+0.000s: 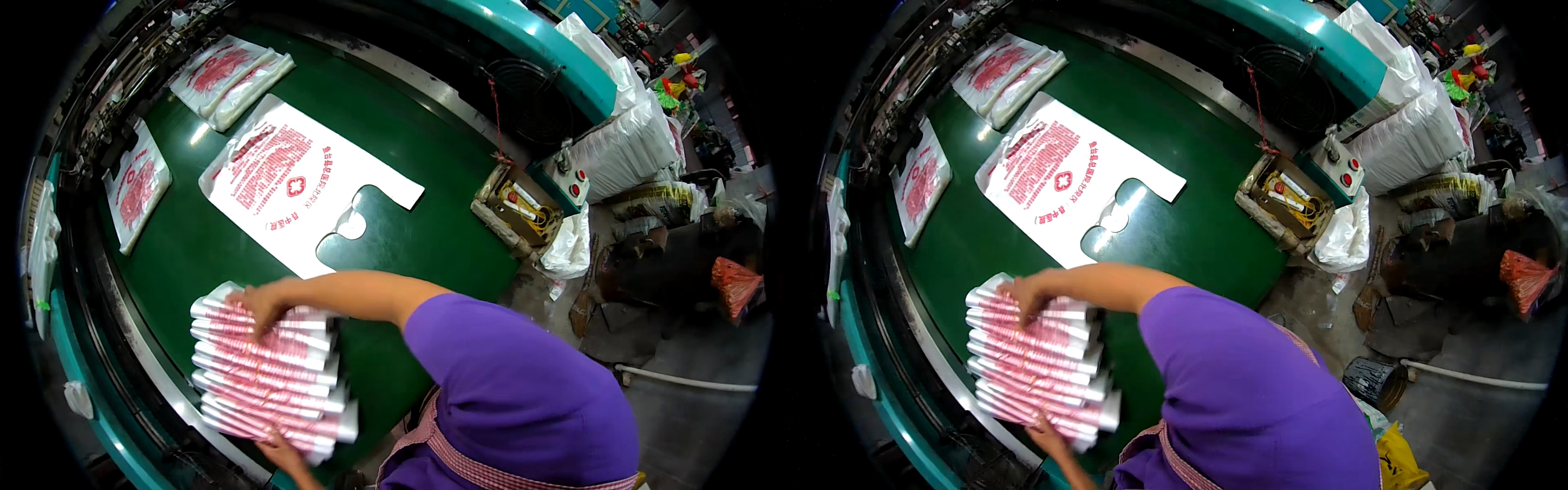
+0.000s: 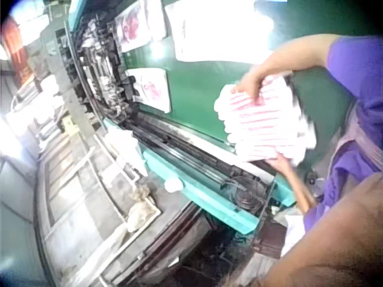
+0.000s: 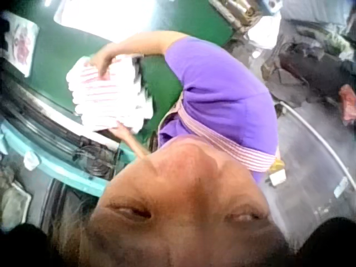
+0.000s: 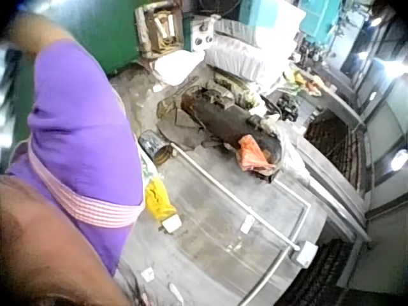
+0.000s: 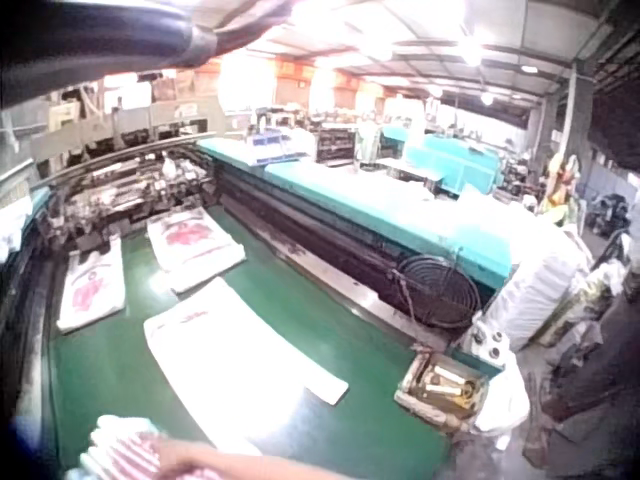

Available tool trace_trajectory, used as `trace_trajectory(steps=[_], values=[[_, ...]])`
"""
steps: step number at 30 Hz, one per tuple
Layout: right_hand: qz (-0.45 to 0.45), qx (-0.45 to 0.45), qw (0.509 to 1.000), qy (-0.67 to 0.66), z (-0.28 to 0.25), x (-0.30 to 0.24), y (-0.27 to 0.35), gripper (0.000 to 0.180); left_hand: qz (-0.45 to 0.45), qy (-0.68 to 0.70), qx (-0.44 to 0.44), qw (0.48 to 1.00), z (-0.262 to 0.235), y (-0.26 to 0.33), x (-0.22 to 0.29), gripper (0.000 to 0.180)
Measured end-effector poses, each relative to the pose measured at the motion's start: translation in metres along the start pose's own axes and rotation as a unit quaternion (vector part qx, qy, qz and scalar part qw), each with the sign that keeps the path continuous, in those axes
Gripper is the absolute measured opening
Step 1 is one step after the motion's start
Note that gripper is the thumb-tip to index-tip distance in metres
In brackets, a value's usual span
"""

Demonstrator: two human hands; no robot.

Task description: The person folds white plastic shopping bags with red printed text on a green conveyor belt. They repeatedly pick up a bag, fold it into a compact rectangular shape, and place it into a growing stack. The person occasionally secures the stack with a rubber band and moves the completed bundle to a large white sack.

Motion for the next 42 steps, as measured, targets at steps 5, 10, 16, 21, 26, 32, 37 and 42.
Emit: trace_trajectory(steps=[5, 10, 16, 21, 26, 32, 37, 42], values=[[0.094, 0.015, 0.981, 0.169, -0.045, -0.032, -0.030, 0.108, -0.226, 0.359, -0.086, 0.902, 0.089, 0.085, 0.122, 0.056], [-0.005, -0.093, 0.951, 0.295, 0.012, -0.042, -0.023, 0.105, -0.134, 0.363, -0.269, 0.882, 0.129, 0.140, 0.123, 0.045], [-0.094, -0.095, 0.945, 0.300, 0.061, -0.032, 0.038, 0.092, 0.023, 0.180, -0.353, 0.918, 0.032, 0.030, 0.119, 0.038], [0.025, -0.027, 0.988, 0.149, -0.001, -0.008, 0.031, 0.068, 0.054, 0.247, -0.086, 0.964, 0.020, -0.127, 0.042, 0.049], [-0.036, 0.211, 0.970, -0.114, -0.086, 0.101, 0.068, 0.057, 0.056, 0.411, -0.079, 0.906, 0.083, -0.156, 0.047, 0.053], [-0.039, 0.170, 0.897, -0.407, -0.067, 0.093, 0.078, 0.076, -0.042, 0.602, -0.086, 0.793, 0.098, -0.134, 0.111, 0.063], [-0.018, 0.194, 0.961, -0.197, -0.076, 0.083, 0.112, 0.065, -0.064, 0.514, -0.134, 0.845, 0.075, -0.101, 0.101, 0.069], [0.032, 0.123, 0.937, -0.324, -0.017, 0.160, 0.215, 0.083, -0.051, 0.463, -0.071, 0.882, 0.062, 0.013, 0.053, 0.068]])
Point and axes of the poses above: each hand's wrist, its own y-axis away from the middle knuckle, its own z-axis out of the palm, x = y × z, the point moved 7 cm from there along -y, towards the middle knuckle, and after that the axes turned 13 degrees about z, right-handed, at the moved point
